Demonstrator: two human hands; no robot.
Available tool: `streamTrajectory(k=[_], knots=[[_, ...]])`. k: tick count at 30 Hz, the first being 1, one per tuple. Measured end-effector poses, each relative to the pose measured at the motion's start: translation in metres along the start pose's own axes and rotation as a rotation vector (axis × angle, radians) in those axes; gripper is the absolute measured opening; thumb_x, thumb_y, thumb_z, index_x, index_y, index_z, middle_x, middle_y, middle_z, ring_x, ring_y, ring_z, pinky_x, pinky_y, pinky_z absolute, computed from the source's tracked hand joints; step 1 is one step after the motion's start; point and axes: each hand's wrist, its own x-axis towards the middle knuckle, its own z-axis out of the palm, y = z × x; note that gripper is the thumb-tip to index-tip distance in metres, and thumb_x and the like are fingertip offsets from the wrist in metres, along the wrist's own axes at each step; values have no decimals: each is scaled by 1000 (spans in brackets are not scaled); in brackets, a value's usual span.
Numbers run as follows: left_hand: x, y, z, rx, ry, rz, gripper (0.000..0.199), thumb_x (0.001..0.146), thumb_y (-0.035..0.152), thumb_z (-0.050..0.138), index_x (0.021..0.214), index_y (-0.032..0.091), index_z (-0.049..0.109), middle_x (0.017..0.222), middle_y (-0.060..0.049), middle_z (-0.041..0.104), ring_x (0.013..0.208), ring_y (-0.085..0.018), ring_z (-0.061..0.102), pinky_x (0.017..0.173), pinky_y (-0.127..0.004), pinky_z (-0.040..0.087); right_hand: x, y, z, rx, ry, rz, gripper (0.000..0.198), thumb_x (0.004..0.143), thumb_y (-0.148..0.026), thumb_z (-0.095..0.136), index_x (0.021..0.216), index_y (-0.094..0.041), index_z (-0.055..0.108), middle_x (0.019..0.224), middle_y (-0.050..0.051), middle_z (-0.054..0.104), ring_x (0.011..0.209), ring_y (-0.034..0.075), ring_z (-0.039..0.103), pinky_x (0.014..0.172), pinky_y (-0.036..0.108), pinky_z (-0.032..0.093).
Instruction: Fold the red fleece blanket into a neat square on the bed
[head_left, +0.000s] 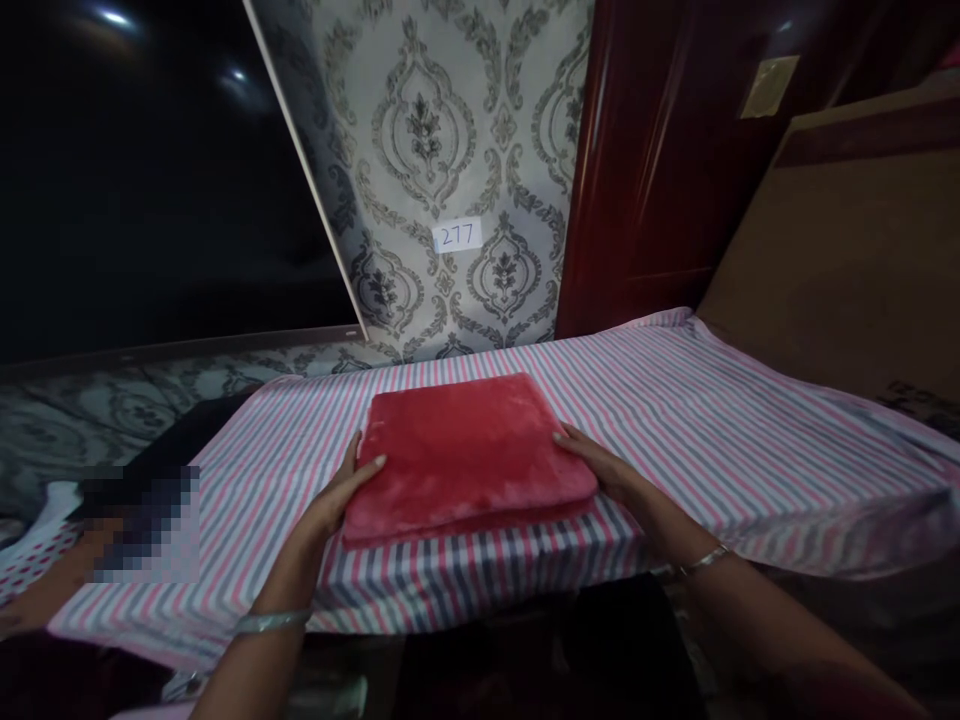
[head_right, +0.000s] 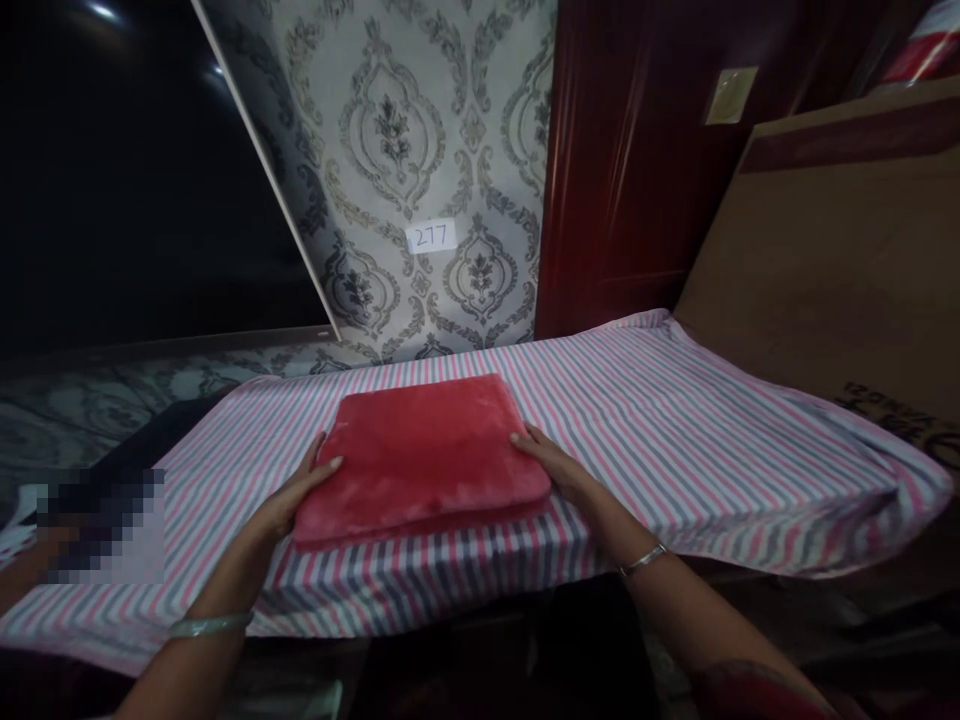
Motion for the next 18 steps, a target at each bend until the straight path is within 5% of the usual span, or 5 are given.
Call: streamTrajectory(k=[5,11,18], knots=[[1,4,0,-4,26,107,93,60,22,86,145,28,48,134,-10,64,124,-31,60,102,-37,51,5,-9,11,67,70,-15,66,68,-38,80,127,-23,55,119,9,72,95,26,72,77,34,58],[-1,-10,-10,10,56,-39,88,60,20,87,140,19,51,111,-13,74,97,-31,73,88,-41,57,-10,10,4,52,144,99,77,71,-35,80,139,-21,46,115,11,73,94,27,72,83,39,59],[-32,-23,-19,-98,73,-55,86,72,38,82,147,24,43,123,-13,69,108,-29,69,90,-38,55,-33,17,11,12,138,60,71,78,-46,74,140,-23,48,128,11,67,110,28,68,92,42,57]])
